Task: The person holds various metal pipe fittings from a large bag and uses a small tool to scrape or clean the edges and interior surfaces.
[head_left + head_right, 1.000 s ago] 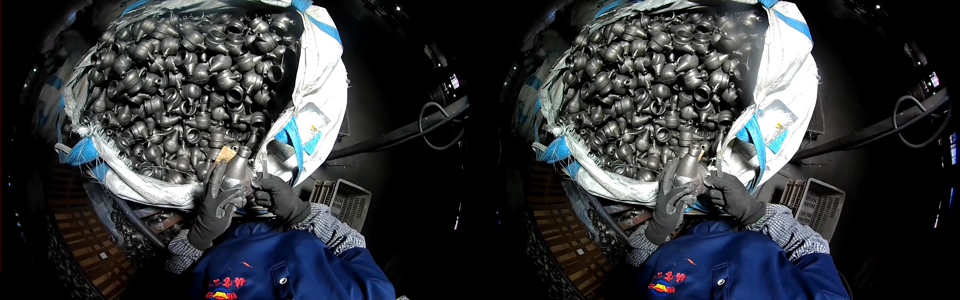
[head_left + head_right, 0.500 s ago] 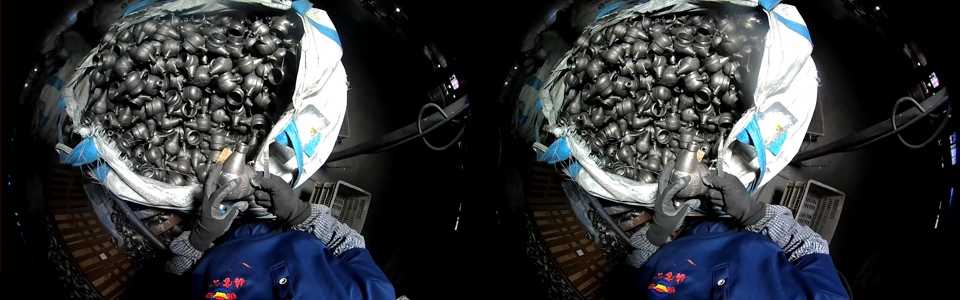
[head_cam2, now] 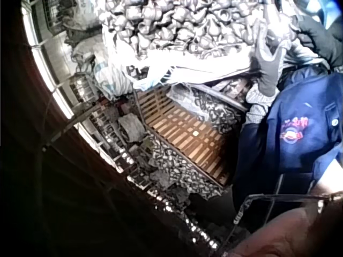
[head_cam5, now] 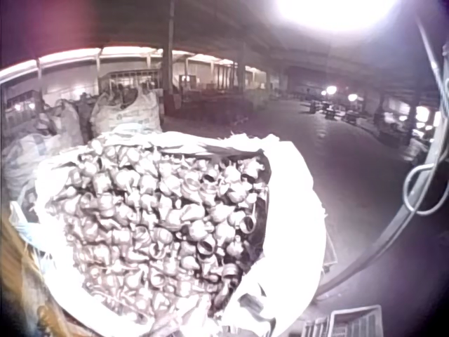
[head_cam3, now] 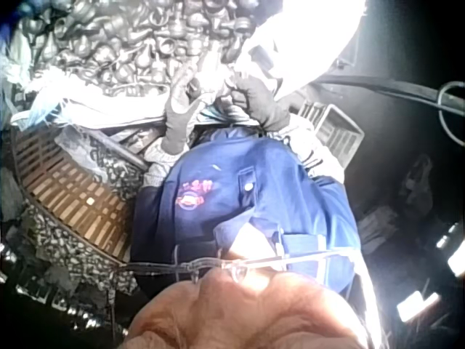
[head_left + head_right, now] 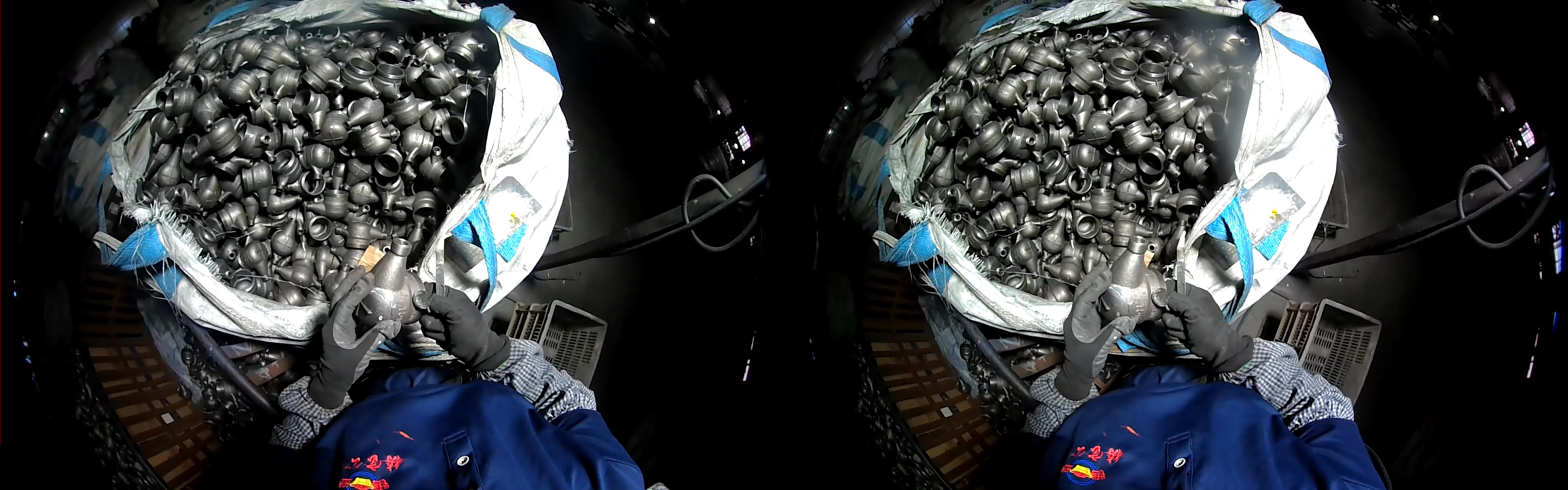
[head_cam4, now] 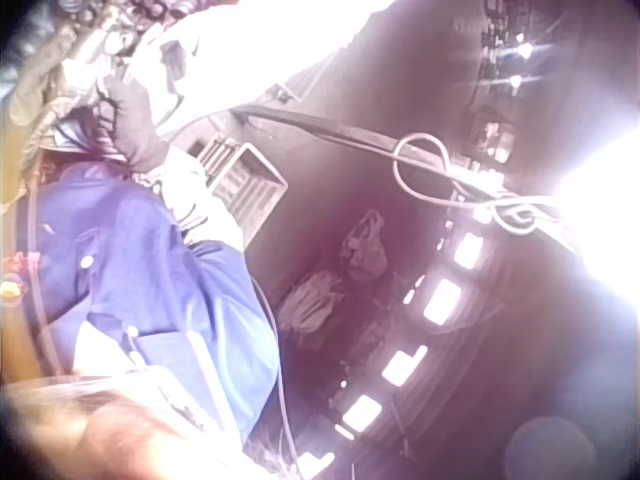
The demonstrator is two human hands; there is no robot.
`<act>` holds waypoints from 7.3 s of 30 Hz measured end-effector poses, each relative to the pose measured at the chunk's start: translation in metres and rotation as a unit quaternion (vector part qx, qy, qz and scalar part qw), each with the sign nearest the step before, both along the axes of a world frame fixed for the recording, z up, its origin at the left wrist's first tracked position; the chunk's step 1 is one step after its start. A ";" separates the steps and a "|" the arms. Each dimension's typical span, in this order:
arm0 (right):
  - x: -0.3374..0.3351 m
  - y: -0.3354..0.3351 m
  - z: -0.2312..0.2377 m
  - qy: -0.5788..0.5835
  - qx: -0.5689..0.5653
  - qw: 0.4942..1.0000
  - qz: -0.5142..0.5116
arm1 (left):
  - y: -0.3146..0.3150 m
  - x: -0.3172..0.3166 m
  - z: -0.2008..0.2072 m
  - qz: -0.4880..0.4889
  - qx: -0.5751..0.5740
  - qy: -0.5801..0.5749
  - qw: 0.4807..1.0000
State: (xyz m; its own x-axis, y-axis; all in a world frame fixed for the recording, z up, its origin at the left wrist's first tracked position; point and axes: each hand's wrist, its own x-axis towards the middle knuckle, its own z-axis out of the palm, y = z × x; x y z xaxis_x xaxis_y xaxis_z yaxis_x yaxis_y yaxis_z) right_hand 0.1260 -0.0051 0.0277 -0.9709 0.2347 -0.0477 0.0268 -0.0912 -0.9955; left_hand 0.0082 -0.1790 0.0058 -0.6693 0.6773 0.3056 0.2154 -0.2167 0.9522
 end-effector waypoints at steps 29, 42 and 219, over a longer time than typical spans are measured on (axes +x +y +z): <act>-0.006 0.004 0.031 -0.187 -0.223 0.957 0.023 | -0.003 0.000 0.009 -0.038 0.144 -0.438 0.887; -0.035 0.029 0.044 -0.012 0.096 0.992 -0.086 | -0.009 0.004 -0.004 -0.072 0.124 -0.455 0.879; -0.053 -0.011 -0.015 -0.065 -0.290 0.955 -0.018 | -0.001 0.013 0.040 0.015 0.031 -0.296 0.955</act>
State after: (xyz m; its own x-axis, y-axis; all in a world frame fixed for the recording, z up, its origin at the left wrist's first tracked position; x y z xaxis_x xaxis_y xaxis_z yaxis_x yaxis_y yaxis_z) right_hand 0.0731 -0.0158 0.0129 -0.9398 0.1644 -0.2995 0.1337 -0.6296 -0.7654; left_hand 0.0215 -0.1803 0.0459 -0.7565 0.6473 -0.0930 -0.3490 -0.2794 0.8945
